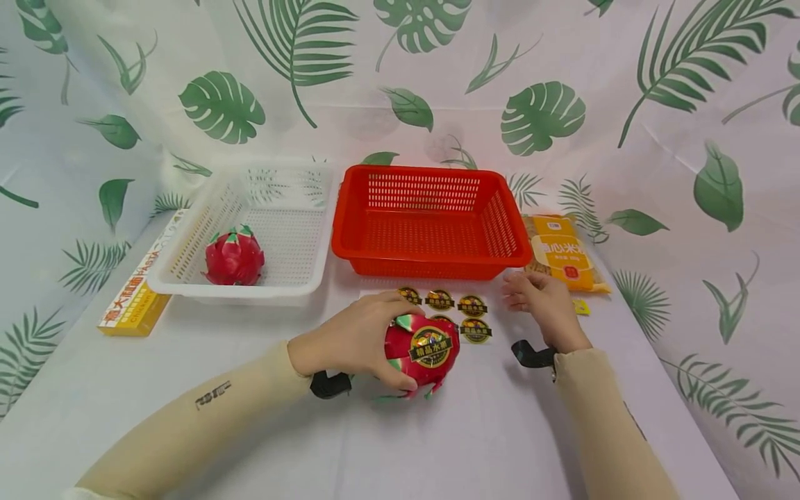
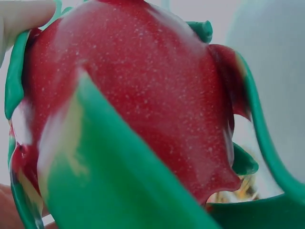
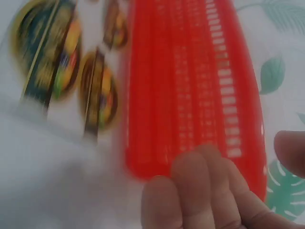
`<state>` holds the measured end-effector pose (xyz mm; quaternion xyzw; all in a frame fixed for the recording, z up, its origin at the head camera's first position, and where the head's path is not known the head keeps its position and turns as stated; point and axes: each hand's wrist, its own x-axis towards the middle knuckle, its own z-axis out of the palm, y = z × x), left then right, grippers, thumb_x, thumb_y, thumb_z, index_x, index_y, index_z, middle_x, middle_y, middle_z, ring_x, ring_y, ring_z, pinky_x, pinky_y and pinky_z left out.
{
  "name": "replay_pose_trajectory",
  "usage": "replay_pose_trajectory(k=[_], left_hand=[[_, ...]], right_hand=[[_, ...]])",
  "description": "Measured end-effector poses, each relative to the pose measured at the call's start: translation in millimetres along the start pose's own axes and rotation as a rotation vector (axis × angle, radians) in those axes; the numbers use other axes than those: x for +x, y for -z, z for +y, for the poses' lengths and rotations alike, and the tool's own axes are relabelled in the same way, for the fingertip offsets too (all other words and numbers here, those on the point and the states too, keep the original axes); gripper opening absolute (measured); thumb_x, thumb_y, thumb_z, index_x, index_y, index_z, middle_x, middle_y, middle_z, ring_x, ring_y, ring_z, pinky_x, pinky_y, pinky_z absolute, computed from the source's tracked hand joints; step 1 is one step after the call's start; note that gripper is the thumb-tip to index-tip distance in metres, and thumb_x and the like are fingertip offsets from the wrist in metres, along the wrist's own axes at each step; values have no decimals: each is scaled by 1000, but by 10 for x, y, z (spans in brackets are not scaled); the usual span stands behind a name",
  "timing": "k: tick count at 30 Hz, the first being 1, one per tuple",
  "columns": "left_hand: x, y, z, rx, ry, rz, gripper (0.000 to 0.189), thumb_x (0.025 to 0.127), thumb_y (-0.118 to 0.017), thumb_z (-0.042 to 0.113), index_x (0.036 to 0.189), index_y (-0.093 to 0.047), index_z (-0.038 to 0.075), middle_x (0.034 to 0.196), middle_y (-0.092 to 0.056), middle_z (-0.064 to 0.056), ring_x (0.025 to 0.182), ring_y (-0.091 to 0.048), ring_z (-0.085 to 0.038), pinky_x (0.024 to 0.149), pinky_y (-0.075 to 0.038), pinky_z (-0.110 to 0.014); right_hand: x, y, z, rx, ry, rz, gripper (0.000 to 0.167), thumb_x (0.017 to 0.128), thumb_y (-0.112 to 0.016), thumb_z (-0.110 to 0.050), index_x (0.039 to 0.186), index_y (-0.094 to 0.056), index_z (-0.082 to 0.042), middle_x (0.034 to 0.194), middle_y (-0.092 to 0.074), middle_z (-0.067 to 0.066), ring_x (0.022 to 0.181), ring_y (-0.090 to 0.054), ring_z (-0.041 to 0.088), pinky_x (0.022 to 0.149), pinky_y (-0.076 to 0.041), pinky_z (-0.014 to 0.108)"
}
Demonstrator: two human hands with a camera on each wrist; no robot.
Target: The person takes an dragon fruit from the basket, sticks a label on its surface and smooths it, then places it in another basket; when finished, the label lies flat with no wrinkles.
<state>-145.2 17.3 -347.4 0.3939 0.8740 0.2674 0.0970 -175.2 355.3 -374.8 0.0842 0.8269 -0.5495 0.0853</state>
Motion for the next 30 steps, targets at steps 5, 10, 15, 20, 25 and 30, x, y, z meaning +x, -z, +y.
replay_pose_trajectory(k=[5,10,15,20,25,30], left_hand=[[105,250,-15,-20,30,34,86,72,-89,55,141,-59,14,128,-63,1,116,-57,-13,83,-58,-23],[249,567,-9,18,37,89,82,73,-88,56,138,-60,14,127,-64,1,114,-58,-13,82,-60,-24],[449,902,1,42,24,138,80,74,-88,55,137,-61,12,127,-65,1,116,-57,-13,86,-60,-25],[688,1151,-69,75,40,147,82,76,-87,57,138,-59,12,129,-64,1,119,-55,-13,88,-58,-25],[943,1307,-189,129,90,116,88,76,-85,59,145,-54,14,137,-61,1,124,-52,-12,92,-57,-26],[1168,1390,-342,148,117,89,85,79,-84,56,146,-53,16,138,-59,0,125,-51,-13,96,-56,-26]], right_hand=[[83,-136,-74,383,-21,-46,40,102,-63,-44,118,-68,-8,95,-77,-10,88,-74,10,82,-62,22],[119,-227,-107,694,-62,-114,26,102,-64,-35,101,-79,-14,94,-81,-2,86,-78,13,83,-63,25],[114,-303,-108,813,-51,-115,22,100,-67,-29,112,-71,-11,96,-82,2,88,-80,16,86,-63,28],[109,-347,-120,872,-83,-81,27,99,-69,-27,120,-63,-12,97,-82,3,90,-80,16,88,-62,29],[98,-349,-121,944,-102,-104,19,102,-64,-23,113,-74,-10,98,-82,6,93,-80,18,88,-62,30],[103,-362,-144,1002,-111,-130,21,104,-62,-20,113,-75,-6,98,-82,8,94,-80,19,88,-62,31]])
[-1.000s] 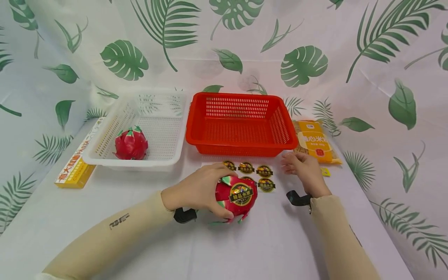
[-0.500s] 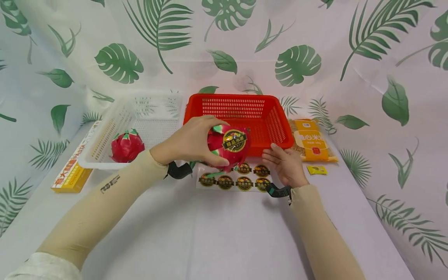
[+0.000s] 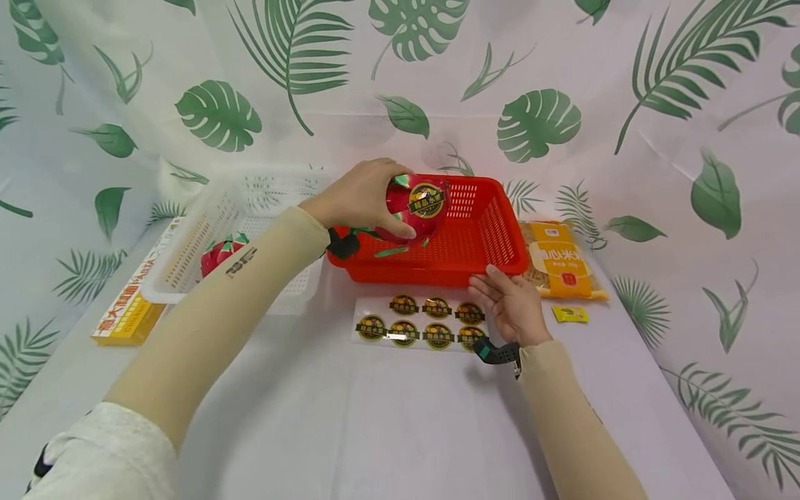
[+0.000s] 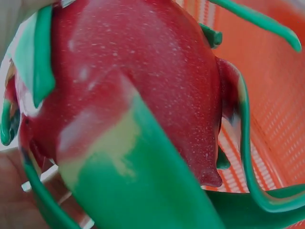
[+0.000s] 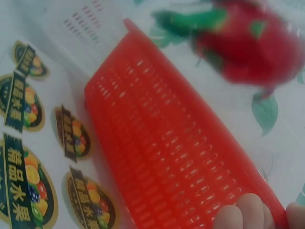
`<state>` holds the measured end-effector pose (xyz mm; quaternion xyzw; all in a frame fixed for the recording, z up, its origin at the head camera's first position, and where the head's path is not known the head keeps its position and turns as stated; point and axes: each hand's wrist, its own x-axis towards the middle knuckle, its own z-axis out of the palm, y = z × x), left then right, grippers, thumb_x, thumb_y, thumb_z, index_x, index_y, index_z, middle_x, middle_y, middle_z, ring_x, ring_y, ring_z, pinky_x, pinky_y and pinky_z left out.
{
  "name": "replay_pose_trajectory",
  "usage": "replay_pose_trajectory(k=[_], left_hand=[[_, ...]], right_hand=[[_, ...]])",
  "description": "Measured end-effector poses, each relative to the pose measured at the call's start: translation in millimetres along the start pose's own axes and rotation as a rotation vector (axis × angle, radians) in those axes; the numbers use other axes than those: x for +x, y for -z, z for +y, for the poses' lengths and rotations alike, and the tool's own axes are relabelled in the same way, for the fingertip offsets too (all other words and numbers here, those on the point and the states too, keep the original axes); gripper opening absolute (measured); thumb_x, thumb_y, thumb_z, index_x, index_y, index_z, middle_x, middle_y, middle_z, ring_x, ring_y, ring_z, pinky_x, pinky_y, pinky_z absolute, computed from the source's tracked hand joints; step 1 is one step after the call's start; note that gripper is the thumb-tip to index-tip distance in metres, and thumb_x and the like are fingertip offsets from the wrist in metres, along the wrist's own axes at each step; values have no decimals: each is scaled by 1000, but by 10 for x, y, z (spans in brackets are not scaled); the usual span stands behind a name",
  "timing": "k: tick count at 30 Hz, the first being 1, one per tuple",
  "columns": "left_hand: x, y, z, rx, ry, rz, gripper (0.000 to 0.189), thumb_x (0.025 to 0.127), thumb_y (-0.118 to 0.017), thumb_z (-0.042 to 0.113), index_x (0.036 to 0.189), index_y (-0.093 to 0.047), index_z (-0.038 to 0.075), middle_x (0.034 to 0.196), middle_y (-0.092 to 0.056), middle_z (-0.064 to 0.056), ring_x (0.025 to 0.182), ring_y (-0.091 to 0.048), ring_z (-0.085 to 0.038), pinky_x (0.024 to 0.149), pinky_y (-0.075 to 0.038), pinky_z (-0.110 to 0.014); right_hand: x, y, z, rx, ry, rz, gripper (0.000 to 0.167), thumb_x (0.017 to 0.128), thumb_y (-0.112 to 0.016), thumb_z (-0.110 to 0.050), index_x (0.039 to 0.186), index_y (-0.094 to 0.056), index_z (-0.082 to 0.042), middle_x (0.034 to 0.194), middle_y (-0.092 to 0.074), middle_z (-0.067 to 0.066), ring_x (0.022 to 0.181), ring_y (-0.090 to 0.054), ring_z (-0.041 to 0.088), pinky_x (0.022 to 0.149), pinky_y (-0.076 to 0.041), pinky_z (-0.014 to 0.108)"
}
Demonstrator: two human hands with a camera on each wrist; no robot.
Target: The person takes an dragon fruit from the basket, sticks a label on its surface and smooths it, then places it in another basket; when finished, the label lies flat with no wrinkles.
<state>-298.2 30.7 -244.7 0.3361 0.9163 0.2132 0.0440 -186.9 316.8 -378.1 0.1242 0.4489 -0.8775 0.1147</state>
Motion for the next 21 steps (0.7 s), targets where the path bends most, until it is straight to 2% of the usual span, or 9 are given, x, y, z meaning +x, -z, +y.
replay_pose_trajectory(k=[8,10,14,17,21], left_hand=[[457,-63,-138,98,56,-87,93,82,-82,54,155,-43,12,145,-54,-4,129,-49,-18,110,-49,-30],[596,-135,-161,103,77,-96,93,82,-83,53,156,-43,12,145,-53,-4,129,-49,-18,111,-49,-30],[819,-325,-180,54,146,-116,91,81,-86,48,154,-43,15,143,-54,-1,128,-49,-15,110,-51,-29],[898,-430,-188,29,209,-134,89,80,-88,43,153,-44,16,142,-54,1,127,-50,-14,111,-51,-29],[965,-498,-239,55,266,-143,88,79,-91,37,152,-45,17,142,-54,1,126,-51,-15,113,-50,-34]], right_hand=[[29,-51,-2,44,-13,1,17,101,-65,-19,109,-75,-8,97,-82,8,93,-80,19,88,-62,31],[23,-56,2,48,-12,2,16,102,-64,-19,111,-73,-9,97,-82,8,94,-80,19,89,-62,30],[-1,-37,9,55,-10,14,16,102,-64,-19,115,-68,-10,100,-81,8,95,-80,19,90,-62,29],[-8,-22,15,50,-10,20,20,101,-66,-19,118,-66,-10,102,-81,7,96,-80,18,90,-61,29],[9,-26,21,36,-9,8,23,101,-65,-19,122,-64,-10,103,-81,7,97,-80,19,91,-61,29]])
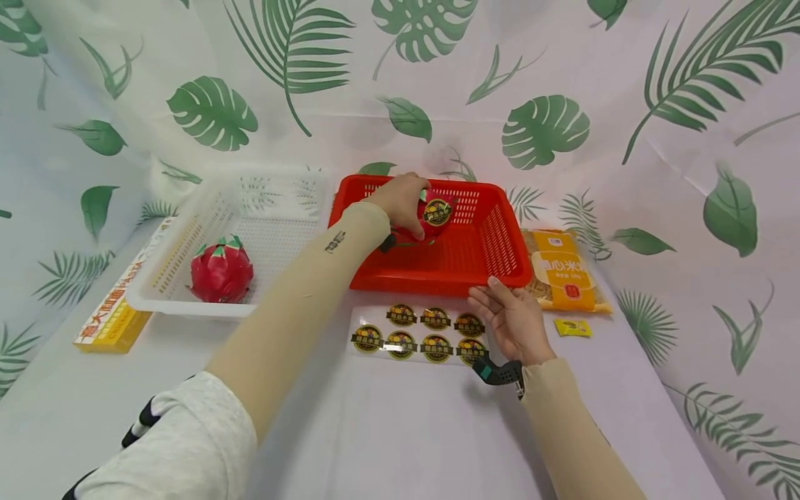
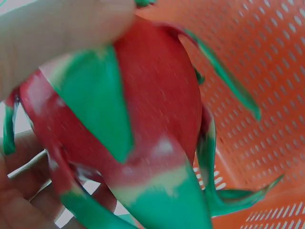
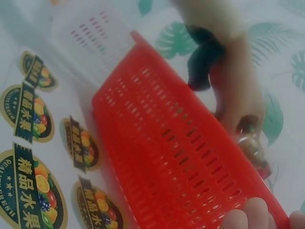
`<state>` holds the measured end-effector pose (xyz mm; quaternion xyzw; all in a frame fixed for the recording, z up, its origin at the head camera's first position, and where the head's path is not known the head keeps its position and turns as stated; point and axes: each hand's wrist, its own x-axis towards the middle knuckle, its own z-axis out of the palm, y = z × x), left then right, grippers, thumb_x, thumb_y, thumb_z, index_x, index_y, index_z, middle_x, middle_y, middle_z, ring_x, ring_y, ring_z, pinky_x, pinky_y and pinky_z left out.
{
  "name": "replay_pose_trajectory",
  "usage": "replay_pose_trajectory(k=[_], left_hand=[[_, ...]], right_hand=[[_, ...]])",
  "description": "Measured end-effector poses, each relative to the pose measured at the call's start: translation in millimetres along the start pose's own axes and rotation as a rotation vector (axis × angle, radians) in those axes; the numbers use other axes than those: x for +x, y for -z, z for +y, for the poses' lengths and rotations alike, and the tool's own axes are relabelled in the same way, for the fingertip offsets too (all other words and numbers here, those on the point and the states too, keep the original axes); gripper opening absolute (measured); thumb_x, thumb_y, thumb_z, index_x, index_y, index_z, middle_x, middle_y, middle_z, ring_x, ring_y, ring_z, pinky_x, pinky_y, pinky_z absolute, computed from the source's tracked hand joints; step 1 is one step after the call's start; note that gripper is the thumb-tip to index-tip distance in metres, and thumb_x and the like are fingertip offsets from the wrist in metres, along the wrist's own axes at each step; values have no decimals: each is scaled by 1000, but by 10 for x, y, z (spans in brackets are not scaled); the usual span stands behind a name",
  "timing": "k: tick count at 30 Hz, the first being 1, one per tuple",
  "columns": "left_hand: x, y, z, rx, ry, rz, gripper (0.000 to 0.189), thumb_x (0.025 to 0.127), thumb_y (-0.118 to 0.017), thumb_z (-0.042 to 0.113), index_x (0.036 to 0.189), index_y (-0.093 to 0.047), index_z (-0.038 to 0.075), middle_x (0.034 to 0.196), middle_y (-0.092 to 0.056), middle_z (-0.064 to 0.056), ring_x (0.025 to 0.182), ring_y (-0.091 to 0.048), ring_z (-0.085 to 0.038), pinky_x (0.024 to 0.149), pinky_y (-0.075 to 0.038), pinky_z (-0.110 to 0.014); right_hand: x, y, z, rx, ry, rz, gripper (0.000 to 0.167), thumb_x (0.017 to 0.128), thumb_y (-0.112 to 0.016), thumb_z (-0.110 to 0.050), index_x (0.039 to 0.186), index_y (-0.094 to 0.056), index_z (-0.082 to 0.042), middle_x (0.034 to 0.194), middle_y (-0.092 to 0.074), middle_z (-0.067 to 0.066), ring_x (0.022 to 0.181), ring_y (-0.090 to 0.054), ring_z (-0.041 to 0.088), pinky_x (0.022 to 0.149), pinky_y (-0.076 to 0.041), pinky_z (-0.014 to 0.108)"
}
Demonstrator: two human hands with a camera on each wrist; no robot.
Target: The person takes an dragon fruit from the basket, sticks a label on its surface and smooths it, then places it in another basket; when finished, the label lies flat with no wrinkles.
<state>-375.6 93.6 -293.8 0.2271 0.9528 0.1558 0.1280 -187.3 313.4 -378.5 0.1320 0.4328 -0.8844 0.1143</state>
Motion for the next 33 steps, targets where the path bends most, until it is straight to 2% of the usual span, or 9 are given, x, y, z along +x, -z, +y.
replay_pose_trajectory(k=[8,16,19,26,33], left_hand=[[160,-150,-82,33,59,-10,80,79,-92,28,146,-49,18,142,-56,3,123,-53,-14,111,-51,-34],[183,-261,-110,27,65,-36,78,83,-89,23,148,-47,18,146,-55,1,128,-52,-15,113,-50,-37],[161,-269,-106,21,73,-37,81,85,-87,20,153,-43,18,151,-52,1,132,-50,-16,115,-48,-36],[131,-231,-80,29,98,-9,86,87,-84,21,157,-34,16,152,-52,-2,134,-49,-19,118,-46,-41],[163,-237,-7,74,129,-3,90,90,-80,26,161,-25,18,158,-45,-2,142,-44,-21,121,-43,-42]], right_hand=[[-11,-21,23,-32,47,-34,20,103,-62,-18,118,-70,-8,102,-82,7,96,-80,19,90,-62,29],[10,-49,47,-29,57,-76,18,105,-59,-16,110,-74,-6,99,-82,8,94,-80,19,89,-62,30],[21,-55,54,-24,58,-80,18,104,-60,-16,111,-72,-5,99,-82,9,94,-80,20,90,-62,31],[33,-43,48,-22,47,-35,20,102,-63,-19,120,-65,-10,101,-82,7,95,-80,19,90,-62,30],[42,2,34,-25,30,-19,18,103,-63,-21,115,-67,-8,101,-81,7,95,-80,19,91,-61,30]])
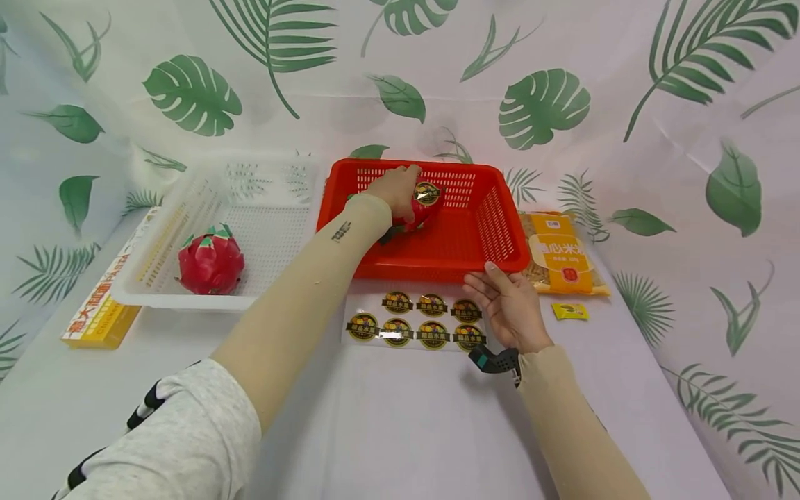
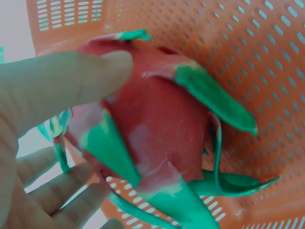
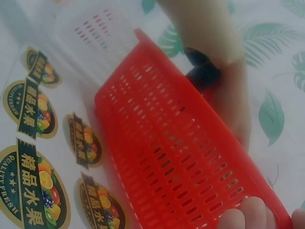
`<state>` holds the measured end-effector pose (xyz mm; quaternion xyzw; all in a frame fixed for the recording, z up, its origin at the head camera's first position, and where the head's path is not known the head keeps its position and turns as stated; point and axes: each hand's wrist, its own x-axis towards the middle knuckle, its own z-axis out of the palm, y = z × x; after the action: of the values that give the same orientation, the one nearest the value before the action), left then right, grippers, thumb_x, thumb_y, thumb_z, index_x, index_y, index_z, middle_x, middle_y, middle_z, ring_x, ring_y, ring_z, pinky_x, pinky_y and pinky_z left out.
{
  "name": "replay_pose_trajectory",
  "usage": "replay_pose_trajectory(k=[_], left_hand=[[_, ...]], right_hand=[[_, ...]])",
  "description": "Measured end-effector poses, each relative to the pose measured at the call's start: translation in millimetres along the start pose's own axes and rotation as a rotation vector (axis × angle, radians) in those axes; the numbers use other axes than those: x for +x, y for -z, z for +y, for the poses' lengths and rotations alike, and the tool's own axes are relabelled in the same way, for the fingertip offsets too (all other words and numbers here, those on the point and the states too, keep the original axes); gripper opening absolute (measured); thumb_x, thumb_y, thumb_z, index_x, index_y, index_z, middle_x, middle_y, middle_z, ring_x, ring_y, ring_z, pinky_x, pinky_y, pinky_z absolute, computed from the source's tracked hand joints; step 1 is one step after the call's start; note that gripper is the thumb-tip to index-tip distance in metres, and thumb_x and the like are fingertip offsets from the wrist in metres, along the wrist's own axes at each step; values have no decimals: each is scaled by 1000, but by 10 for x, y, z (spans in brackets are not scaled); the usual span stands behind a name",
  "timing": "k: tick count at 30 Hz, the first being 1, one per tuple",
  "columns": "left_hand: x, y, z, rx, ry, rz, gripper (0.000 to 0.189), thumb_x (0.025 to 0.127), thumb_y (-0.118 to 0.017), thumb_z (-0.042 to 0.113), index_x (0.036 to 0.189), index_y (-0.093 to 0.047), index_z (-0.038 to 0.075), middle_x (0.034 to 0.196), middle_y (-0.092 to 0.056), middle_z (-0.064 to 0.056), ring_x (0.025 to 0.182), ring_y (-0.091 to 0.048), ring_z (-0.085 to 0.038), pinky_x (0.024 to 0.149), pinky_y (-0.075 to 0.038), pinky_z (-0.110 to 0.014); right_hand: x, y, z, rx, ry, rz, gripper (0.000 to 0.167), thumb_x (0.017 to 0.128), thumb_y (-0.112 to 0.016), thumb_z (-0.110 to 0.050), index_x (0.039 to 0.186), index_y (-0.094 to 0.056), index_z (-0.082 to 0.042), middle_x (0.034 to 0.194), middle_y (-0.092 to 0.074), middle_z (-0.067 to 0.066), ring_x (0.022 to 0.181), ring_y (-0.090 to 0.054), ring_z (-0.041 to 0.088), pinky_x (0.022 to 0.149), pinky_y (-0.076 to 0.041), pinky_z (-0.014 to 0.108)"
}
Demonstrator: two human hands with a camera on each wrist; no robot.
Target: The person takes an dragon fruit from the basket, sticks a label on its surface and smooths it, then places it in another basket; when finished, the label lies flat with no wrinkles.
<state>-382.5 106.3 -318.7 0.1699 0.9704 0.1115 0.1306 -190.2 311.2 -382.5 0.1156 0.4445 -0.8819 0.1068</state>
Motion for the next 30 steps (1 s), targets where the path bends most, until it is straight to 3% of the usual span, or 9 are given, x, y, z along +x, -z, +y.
replay_pose_trajectory(k=[6,11,18,23,26,30], left_hand=[[-91,115,12,17,-13,-3,97,89,-80,31,164,-19,18,162,-40,-3,145,-42,-21,122,-42,-41],[-218,265,-2,-25,-53,-10,93,90,-79,34,163,-23,19,160,-43,-2,142,-45,-19,122,-41,-37],[-523,464,-7,-172,-169,60,82,94,-74,37,162,-31,21,160,-45,2,139,-45,-14,122,-41,-32],[-862,444,-25,-225,-275,166,68,98,-69,35,158,-40,18,156,-51,3,137,-49,-12,120,-41,-27],[-1147,387,-68,-252,-318,214,64,100,-67,36,156,-43,17,155,-52,4,139,-50,-10,120,-40,-25],[-1564,234,-213,-359,-369,268,59,99,-71,35,151,-50,17,149,-59,4,133,-56,-11,113,-47,-25]], right_hand=[[3,-24,13,-21,23,4,20,104,-61,-22,116,-59,-6,101,-81,7,95,-80,18,91,-62,31],[-8,-30,55,-26,-2,-3,20,106,-59,-24,116,-61,-7,104,-80,8,96,-79,19,91,-62,31],[-50,-48,102,-213,24,-68,24,107,-56,-29,112,-68,-9,104,-81,4,92,-79,18,89,-63,30],[-81,-90,133,-301,66,-111,25,109,-53,-28,107,-72,-11,101,-81,2,89,-79,17,87,-63,30],[-94,-130,153,-340,111,-137,25,108,-54,-26,107,-73,-11,101,-82,2,88,-79,16,86,-64,30],[-118,-205,171,-385,164,-152,22,107,-57,-25,107,-74,-11,100,-81,2,86,-79,15,85,-64,29]])
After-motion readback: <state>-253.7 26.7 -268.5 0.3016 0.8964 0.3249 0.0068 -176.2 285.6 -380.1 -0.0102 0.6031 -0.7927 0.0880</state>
